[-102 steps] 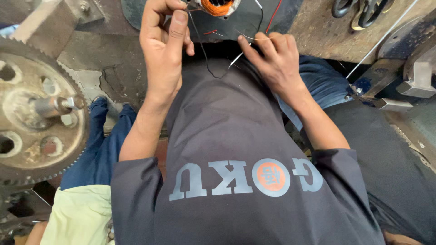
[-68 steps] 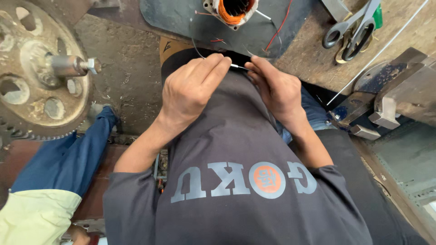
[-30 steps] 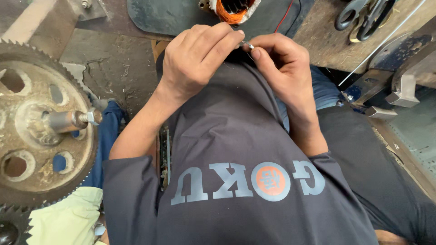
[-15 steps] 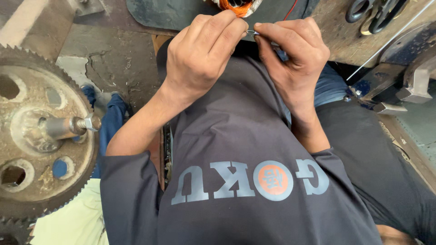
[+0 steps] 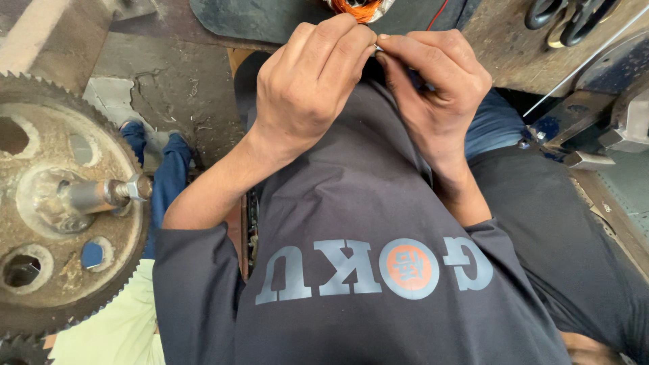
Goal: The person strips the ends of red and white wires, then slides white heat-shrink tubing over each wire end. They repeatedly adjust the tubing position along the wires using both hands.
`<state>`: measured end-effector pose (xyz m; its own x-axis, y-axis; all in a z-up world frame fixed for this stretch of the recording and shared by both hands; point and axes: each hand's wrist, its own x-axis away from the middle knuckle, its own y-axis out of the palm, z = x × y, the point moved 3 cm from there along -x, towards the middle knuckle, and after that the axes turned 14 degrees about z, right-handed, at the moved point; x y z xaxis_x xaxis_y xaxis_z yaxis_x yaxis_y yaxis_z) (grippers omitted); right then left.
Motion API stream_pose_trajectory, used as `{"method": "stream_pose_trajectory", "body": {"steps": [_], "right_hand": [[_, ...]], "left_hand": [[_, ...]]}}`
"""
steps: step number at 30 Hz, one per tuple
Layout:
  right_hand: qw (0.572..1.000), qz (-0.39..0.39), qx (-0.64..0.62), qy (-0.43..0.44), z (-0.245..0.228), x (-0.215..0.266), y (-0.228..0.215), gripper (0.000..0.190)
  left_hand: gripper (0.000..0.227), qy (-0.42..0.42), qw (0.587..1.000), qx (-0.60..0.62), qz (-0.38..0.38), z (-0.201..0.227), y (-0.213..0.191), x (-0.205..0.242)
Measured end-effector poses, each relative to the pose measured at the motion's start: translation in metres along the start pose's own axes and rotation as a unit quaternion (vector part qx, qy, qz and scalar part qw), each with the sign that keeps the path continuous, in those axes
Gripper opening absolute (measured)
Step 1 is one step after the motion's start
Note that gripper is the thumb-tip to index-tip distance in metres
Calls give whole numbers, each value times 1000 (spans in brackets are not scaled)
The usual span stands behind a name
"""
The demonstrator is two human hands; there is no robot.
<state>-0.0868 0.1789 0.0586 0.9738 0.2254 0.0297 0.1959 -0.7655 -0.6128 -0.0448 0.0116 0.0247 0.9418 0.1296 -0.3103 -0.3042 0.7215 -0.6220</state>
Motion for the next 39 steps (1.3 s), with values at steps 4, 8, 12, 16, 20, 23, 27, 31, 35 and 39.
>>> {"method": "stream_pose_trajectory", "body": {"steps": [4,8,12,16,20,23,27,31,35,39], "right_hand": [[1000,-2,-6,26,2,3,1,23],[1000,9,13,-5,-1,4,4,23],[1000,-11,4,-1,0,0,3,22],[997,-49,-25,56,7,-1,-6,26],[998,-46,-9,42,14,5,-13,15],[999,-40,-7,35,20,10,-13,15],[998,-31,-20,43,25,14,-11,16],[999,-28,0,21,27,14,-10,19],[1000,-25,6,14,29,14,-10,18],[1000,-25,7,8,32,15,-8,19]], "left_hand": [[23,25,1000,-15,-5,3,-2,0],[23,54,998,-31,-21,0,-4,0],[28,57,998,1,2,-4,-6,-3],[29,15,999,38,3,-6,-7,-5],[31,-48,996,73,-20,-6,-8,-3],[29,-83,992,92,-22,-7,-10,-5],[24,-121,982,144,-34,-10,-12,-6],[26,-104,986,125,-39,-11,-12,-6],[29,-88,991,96,-42,-10,-11,-4],[31,-86,991,96,-37,-10,-12,-4]]}}
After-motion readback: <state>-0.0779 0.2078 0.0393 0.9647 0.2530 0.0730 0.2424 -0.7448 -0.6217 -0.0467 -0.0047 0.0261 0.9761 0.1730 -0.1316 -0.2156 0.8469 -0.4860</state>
